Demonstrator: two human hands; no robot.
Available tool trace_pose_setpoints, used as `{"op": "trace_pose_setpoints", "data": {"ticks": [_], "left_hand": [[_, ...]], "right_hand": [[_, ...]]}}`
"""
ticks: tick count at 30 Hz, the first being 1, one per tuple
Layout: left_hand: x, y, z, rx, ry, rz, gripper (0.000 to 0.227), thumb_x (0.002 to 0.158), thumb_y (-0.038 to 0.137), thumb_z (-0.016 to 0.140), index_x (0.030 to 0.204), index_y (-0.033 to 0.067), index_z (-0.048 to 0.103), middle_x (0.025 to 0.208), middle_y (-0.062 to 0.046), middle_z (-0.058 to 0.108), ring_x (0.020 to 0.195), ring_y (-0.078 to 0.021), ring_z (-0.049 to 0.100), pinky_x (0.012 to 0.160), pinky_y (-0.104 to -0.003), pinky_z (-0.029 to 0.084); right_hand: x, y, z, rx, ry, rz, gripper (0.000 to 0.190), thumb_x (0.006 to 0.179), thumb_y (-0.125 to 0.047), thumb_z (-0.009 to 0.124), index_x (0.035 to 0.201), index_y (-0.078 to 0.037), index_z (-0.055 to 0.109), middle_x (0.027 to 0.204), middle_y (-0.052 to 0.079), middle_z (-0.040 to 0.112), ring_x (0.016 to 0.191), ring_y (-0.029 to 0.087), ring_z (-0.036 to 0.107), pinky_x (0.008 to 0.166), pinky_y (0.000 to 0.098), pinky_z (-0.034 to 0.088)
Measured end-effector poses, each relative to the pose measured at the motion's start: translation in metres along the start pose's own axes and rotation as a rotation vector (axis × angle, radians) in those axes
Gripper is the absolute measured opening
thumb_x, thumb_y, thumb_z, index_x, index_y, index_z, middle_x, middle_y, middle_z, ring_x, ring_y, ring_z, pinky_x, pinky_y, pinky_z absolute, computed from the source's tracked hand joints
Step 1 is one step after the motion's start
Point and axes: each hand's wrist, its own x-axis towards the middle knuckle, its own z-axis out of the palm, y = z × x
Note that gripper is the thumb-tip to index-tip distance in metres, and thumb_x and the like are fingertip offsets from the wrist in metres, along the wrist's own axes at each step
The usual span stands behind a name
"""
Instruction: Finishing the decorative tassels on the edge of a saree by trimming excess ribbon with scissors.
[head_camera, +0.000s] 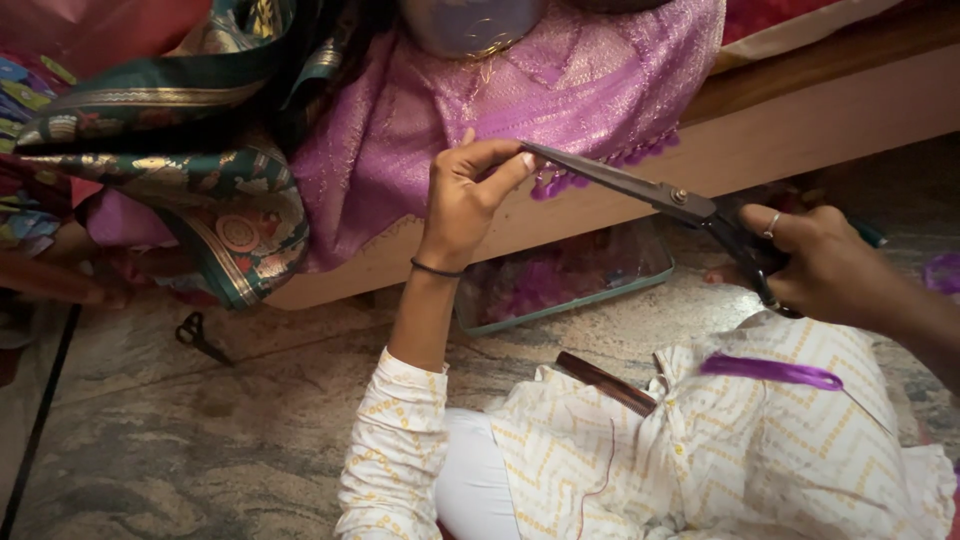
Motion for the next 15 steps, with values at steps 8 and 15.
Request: {"op": "trace_pose_setpoints", "data": {"ticks": [8, 15], "left_hand": [[-0.001, -0.007, 0.001, 0.038, -0.007, -0.029, 0.013, 0.097, 0.018, 0.073, 0.101, 0.0097, 0.082, 0.076, 0.001, 0.073, 0.073, -0.0087, 0.064, 0.134, -0.053, 0.010], [-0.002, -0.001, 0.001, -0.050, -0.018, 0.002, 0.012, 0.098, 0.018, 0.071, 0.103, 0.0113, 0.081, 0.096, 0.000, 0.081, 0.090, -0.0114, 0.074, 0.130, -0.055, 0.007]], "right_hand": [[0.003, 0.013, 0.006, -0.045, -0.034, 0.010, 0.047, 0.074, -0.046, 0.085, 0.087, -0.007, 0.062, 0.037, 0.008, 0.050, 0.031, 0.019, 0.054, 0.037, 0.0390, 0.040], [0.002, 0.011, 0.001, -0.009, 0.002, -0.066, 0.055, 0.067, -0.050, 0.088, 0.082, -0.004, 0.062, 0.038, 0.006, 0.043, 0.033, 0.019, 0.048, 0.039, 0.0388, 0.035]]}}
